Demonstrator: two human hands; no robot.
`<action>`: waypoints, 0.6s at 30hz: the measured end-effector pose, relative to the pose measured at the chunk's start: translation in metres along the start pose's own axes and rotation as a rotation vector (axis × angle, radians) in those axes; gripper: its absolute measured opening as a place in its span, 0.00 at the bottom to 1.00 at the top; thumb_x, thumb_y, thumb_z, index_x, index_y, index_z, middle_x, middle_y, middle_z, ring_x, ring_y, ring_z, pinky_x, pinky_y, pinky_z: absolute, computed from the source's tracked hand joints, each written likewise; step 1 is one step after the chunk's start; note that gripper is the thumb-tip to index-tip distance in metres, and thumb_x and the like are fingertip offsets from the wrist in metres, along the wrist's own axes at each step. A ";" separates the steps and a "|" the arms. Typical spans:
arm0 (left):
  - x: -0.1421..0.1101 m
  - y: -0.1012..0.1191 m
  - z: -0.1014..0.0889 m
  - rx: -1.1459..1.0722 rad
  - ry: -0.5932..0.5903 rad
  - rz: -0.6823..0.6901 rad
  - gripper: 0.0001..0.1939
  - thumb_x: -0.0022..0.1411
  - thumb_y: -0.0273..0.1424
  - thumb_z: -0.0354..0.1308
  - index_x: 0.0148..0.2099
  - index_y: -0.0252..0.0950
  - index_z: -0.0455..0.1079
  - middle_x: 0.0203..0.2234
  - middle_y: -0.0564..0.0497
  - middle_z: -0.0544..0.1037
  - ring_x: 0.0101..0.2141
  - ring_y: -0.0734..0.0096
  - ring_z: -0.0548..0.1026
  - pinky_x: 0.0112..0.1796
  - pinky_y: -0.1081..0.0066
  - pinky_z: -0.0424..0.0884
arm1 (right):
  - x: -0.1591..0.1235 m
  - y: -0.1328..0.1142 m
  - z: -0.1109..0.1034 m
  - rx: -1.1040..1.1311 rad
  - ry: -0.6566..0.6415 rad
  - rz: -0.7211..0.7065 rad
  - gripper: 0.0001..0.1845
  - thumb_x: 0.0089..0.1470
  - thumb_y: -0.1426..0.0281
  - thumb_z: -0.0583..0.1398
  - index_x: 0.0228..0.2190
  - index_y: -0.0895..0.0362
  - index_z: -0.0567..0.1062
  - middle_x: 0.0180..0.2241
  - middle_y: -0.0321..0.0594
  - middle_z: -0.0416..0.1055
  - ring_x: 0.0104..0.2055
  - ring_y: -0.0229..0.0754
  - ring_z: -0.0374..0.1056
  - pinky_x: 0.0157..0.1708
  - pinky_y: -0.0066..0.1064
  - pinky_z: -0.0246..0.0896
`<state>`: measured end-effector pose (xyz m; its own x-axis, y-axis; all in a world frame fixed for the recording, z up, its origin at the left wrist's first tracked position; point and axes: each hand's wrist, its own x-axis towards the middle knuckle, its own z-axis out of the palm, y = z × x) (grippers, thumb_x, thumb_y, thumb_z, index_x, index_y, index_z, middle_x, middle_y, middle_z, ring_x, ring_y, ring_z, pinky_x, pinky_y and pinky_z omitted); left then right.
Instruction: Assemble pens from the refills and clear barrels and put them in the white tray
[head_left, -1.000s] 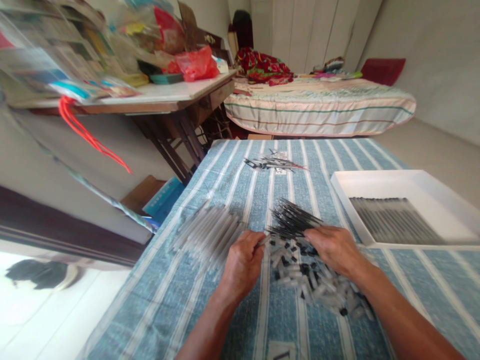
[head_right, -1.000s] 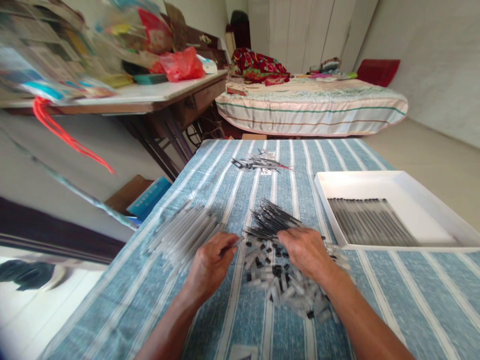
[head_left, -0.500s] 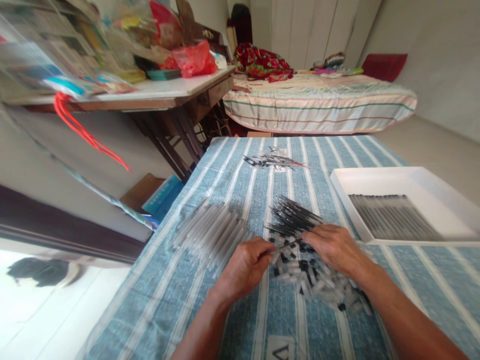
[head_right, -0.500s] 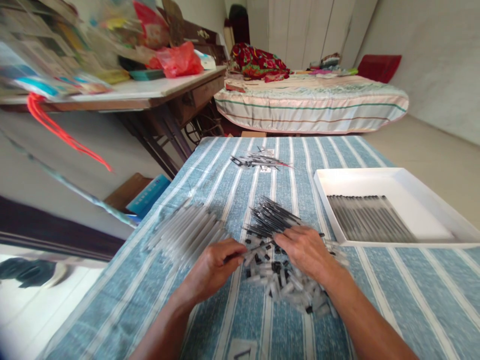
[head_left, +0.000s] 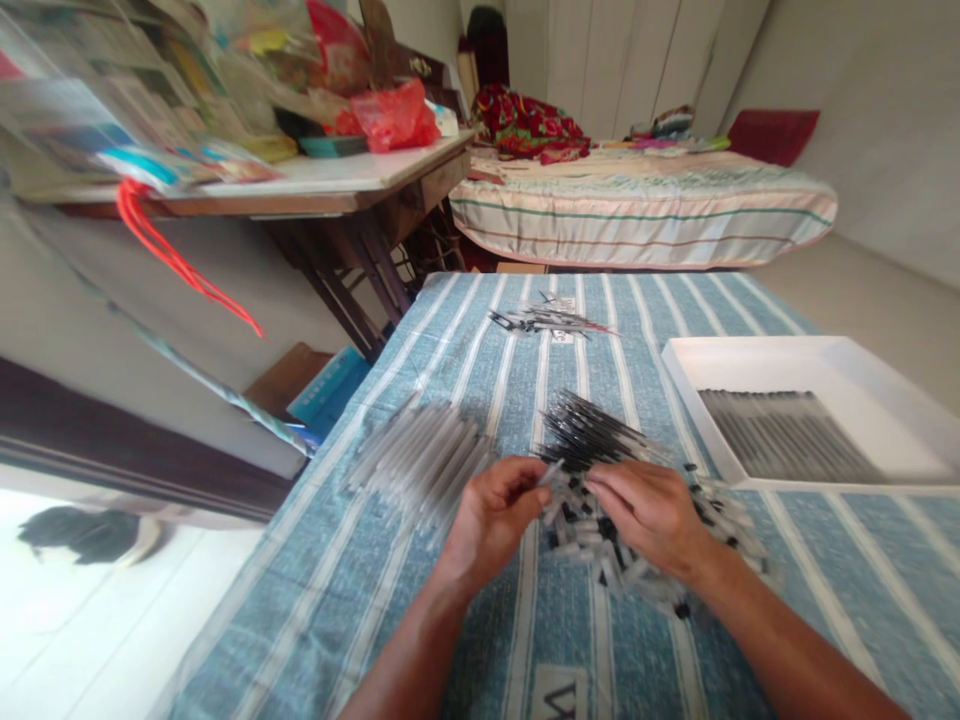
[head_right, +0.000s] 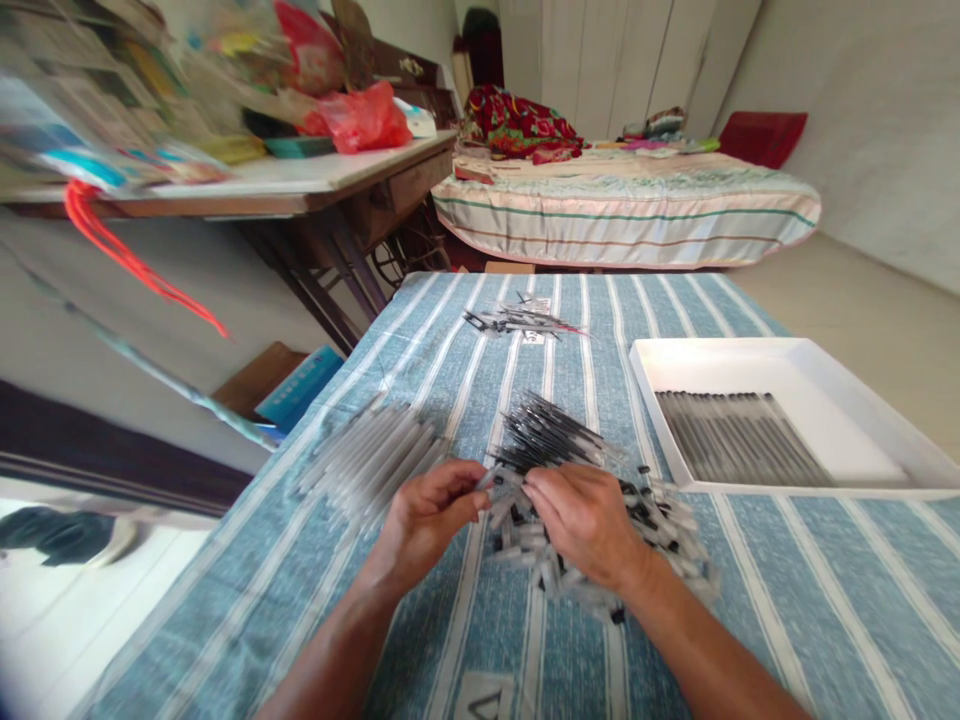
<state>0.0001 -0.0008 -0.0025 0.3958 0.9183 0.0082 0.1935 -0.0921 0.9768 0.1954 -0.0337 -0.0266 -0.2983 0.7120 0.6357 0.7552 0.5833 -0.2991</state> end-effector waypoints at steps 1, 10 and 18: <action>0.000 0.001 0.000 -0.096 0.030 -0.030 0.05 0.54 0.25 0.58 0.36 0.33 0.71 0.24 0.53 0.73 0.26 0.75 0.69 0.29 0.76 0.65 | -0.001 0.002 0.002 -0.005 -0.041 0.037 0.07 0.57 0.73 0.55 0.31 0.59 0.73 0.23 0.38 0.71 0.25 0.36 0.65 0.29 0.27 0.55; -0.002 0.015 -0.001 -0.337 0.120 -0.065 0.06 0.51 0.26 0.61 0.34 0.31 0.71 0.22 0.52 0.74 0.24 0.76 0.70 0.27 0.76 0.68 | -0.002 0.003 0.013 -0.180 -0.445 0.210 0.09 0.55 0.69 0.55 0.32 0.54 0.75 0.24 0.37 0.75 0.26 0.39 0.70 0.24 0.27 0.51; -0.002 0.004 0.001 -0.365 0.069 -0.068 0.17 0.52 0.27 0.60 0.46 0.31 0.71 0.25 0.52 0.73 0.23 0.77 0.69 0.24 0.76 0.66 | 0.005 0.005 0.009 -0.304 -0.612 0.191 0.10 0.55 0.72 0.53 0.29 0.54 0.75 0.25 0.40 0.76 0.27 0.41 0.71 0.22 0.27 0.48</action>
<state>0.0006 -0.0031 0.0012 0.3291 0.9426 -0.0567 -0.1206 0.1015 0.9875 0.1925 -0.0241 -0.0314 -0.3516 0.9348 0.0509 0.9299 0.3550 -0.0964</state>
